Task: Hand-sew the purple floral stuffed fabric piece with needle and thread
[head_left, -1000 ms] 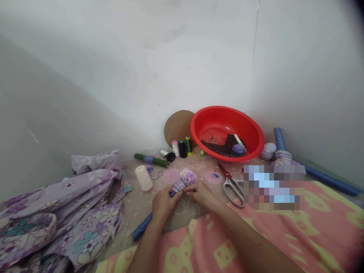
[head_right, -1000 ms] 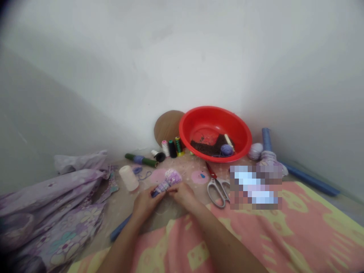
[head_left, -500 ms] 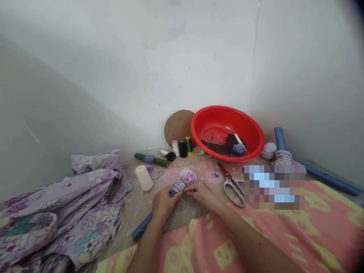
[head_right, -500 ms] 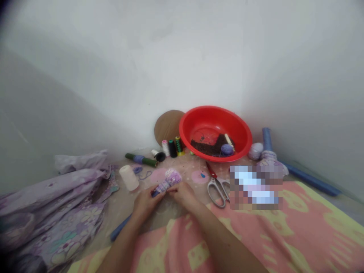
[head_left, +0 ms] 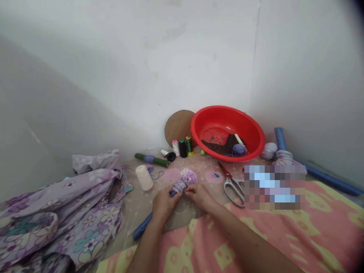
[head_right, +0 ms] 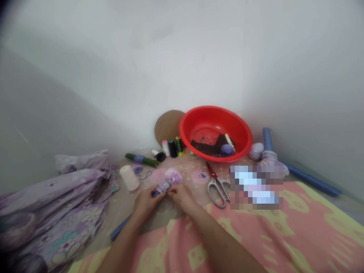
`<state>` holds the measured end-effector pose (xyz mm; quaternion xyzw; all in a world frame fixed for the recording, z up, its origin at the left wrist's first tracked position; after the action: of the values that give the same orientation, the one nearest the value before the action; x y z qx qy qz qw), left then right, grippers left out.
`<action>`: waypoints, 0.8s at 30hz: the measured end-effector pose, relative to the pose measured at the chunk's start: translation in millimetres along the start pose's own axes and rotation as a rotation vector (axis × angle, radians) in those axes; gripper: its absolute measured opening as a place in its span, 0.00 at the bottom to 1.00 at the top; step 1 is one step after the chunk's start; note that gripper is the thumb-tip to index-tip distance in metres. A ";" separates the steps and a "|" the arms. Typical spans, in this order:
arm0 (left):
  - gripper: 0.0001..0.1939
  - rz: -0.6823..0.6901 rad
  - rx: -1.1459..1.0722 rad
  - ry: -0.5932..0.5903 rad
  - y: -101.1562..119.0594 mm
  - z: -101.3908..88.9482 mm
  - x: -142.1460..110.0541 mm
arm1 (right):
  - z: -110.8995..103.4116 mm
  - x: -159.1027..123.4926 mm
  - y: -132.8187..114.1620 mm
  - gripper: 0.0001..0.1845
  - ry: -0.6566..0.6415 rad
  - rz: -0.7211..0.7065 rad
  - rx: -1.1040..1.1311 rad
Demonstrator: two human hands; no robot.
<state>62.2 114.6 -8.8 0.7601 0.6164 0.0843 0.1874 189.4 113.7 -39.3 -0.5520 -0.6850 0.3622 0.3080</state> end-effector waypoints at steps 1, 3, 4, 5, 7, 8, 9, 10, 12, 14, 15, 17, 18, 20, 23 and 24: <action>0.20 0.015 0.002 0.006 0.6 -0.2 0.1 | -0.1 -0.1 -0.3 0.09 0.008 -0.001 0.003; 0.20 0.040 0.007 0.024 1.3 -1.3 0.3 | 0.2 0.0 -1.8 0.09 0.020 -0.016 0.010; 0.20 0.046 0.010 0.031 1.0 -1.5 0.6 | 0.4 0.1 -2.4 0.09 0.026 -0.026 0.013; 0.19 0.047 0.013 0.035 0.4 -1.5 1.0 | 0.5 0.2 -2.8 0.09 0.033 -0.034 0.015; 0.19 0.048 0.016 0.037 -0.7 -0.7 1.9 | 0.8 0.4 -3.5 0.10 0.046 -0.053 0.018; 0.20 0.050 0.017 0.037 -1.1 -0.3 2.2 | 0.6 0.3 -3.6 0.10 0.054 -0.058 0.019; 0.20 0.050 0.017 0.038 -1.6 0.2 2.5 | 0.4 0.2 -3.7 0.10 0.063 -0.063 0.022; 0.20 0.050 0.016 0.040 -2.0 0.5 2.7 | -0.1 0.0 -3.9 0.10 0.073 -0.067 0.025; 0.20 0.052 0.009 0.045 -2.4 0.5 2.7 | -1.1 -0.6 -4.8 0.09 0.089 -0.071 0.032; 0.20 0.055 -0.003 0.039 -1.6 0.8 2.3 | -2.2 -1.6 -6.5 0.10 0.102 -0.070 0.034; 0.20 0.057 -0.008 0.032 -0.7 0.9 1.9 | -3.1 -2.3 -7.6 0.10 0.111 -0.068 0.033; 0.20 0.056 -0.015 0.017 1.5 0.7 0.8 | -5.4 -3.7 -9.9 0.09 0.133 -0.066 0.024; 0.20 0.056 -0.015 0.010 2.8 0.6 0.1 | -6.4 -4.3 -10.7 0.09 0.145 -0.065 0.018; 0.21 0.048 -0.008 0.004 4.5 -0.2 -1.1 | -7.1 -4.7 -10.8 0.08 0.159 -0.059 0.010; 0.21 0.035 0.010 -0.002 5.2 0.0 -2.0 | -5.8 -3.5 -6.0 0.08 0.180 -0.032 0.034; 0.21 0.038 0.016 -0.002 5.5 0.4 -2.1 | -5.4 -3.1 -4.0 0.07 0.192 -0.022 0.047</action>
<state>66.8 111.6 -6.8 0.7732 0.6024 0.0820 0.1805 192.3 111.0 -33.1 -0.5691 -0.6498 0.3203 0.3889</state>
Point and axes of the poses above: each hand's wrist, its own x-axis towards the middle knuckle, its own z-axis out of the palm, y = z × x, the point moved 10 cm from there along x, towards the middle knuckle, and after that the axes turned 9 degrees about -y, right-handed, at the moved point
